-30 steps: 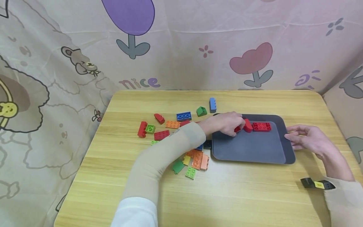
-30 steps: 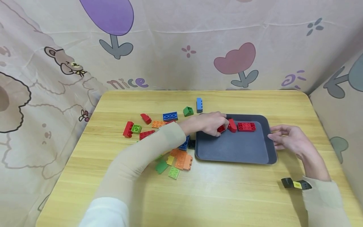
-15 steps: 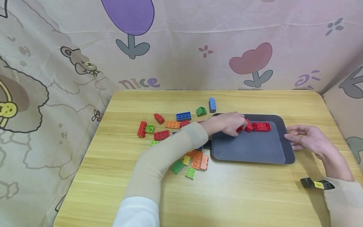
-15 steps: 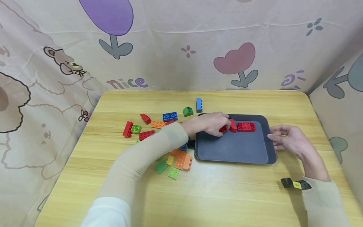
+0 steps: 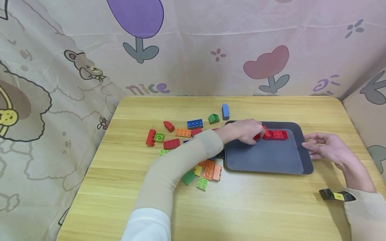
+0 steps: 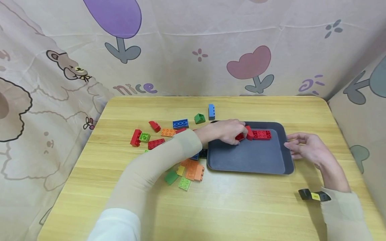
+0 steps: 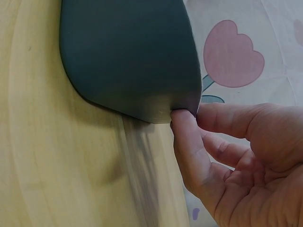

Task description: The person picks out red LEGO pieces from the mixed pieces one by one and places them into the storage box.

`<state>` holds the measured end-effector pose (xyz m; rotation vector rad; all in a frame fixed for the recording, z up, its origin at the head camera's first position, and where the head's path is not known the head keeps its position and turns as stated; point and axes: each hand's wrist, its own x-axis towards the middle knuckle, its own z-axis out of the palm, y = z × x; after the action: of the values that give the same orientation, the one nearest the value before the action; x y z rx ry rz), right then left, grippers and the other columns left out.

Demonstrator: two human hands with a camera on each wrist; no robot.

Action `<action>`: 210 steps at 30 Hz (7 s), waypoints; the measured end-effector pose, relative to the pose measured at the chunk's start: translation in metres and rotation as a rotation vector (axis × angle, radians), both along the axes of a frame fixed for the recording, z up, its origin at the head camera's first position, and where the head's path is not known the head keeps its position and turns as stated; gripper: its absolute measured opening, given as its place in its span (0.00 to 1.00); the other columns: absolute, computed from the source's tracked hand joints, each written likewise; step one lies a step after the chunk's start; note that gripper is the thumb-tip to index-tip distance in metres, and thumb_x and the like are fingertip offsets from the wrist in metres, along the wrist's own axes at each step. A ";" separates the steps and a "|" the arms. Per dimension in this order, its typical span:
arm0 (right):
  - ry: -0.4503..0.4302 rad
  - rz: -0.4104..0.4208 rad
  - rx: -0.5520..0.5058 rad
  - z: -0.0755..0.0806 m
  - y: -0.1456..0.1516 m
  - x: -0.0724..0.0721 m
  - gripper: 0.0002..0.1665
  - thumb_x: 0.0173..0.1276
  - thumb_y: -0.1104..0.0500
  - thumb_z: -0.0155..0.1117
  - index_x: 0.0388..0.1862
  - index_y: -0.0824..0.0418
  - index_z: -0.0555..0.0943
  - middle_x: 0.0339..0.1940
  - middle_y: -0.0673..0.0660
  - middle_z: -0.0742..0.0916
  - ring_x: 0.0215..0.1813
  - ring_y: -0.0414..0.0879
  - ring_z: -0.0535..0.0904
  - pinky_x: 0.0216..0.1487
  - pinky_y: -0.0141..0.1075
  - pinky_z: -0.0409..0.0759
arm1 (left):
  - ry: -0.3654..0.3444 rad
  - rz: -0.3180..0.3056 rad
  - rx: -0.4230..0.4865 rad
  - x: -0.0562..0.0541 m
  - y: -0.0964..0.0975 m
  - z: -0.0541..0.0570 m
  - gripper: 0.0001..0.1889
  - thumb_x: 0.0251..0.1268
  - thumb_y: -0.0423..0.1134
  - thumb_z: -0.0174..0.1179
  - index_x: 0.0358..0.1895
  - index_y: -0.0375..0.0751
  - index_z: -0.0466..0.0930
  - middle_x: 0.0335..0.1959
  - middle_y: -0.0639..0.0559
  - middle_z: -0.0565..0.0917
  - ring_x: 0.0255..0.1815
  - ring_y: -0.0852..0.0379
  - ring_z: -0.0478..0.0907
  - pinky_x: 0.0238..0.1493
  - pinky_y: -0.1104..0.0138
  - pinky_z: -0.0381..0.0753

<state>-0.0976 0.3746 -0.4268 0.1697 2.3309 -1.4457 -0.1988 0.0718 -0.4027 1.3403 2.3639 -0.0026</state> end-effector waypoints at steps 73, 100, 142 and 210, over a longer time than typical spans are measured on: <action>0.015 0.020 0.070 0.001 -0.003 0.002 0.23 0.81 0.65 0.63 0.66 0.77 0.72 0.35 0.41 0.86 0.34 0.39 0.86 0.38 0.36 0.91 | 0.044 0.323 0.136 -0.022 -0.173 0.075 0.30 0.75 0.57 0.65 0.72 0.44 0.79 0.73 0.47 0.80 0.74 0.46 0.76 0.78 0.52 0.75; -0.001 0.023 0.070 0.001 -0.002 0.002 0.25 0.81 0.64 0.63 0.69 0.77 0.70 0.37 0.41 0.86 0.35 0.39 0.85 0.38 0.35 0.91 | 0.062 0.541 0.123 -0.007 -0.279 0.056 0.55 0.63 0.68 0.70 0.88 0.56 0.53 0.90 0.39 0.49 0.90 0.33 0.48 0.85 0.32 0.53; 0.008 0.017 0.036 -0.001 0.000 0.001 0.14 0.80 0.65 0.65 0.60 0.64 0.77 0.36 0.40 0.86 0.34 0.40 0.85 0.38 0.35 0.91 | -0.106 0.688 0.155 -0.003 -0.315 0.004 0.20 0.66 0.39 0.71 0.61 0.44 0.86 0.57 0.44 0.82 0.55 0.44 0.78 0.64 0.49 0.84; 0.007 0.025 0.044 0.001 -0.001 0.002 0.20 0.80 0.65 0.64 0.64 0.73 0.74 0.36 0.40 0.86 0.34 0.40 0.85 0.38 0.35 0.91 | -0.025 0.513 0.208 -0.004 -0.258 0.044 0.14 0.72 0.40 0.69 0.57 0.42 0.88 0.53 0.48 0.85 0.53 0.49 0.81 0.62 0.55 0.85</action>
<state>-0.0953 0.3731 -0.4259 0.1466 2.3630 -1.3864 -0.2024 -0.1864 -0.3584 0.7703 2.6732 0.4150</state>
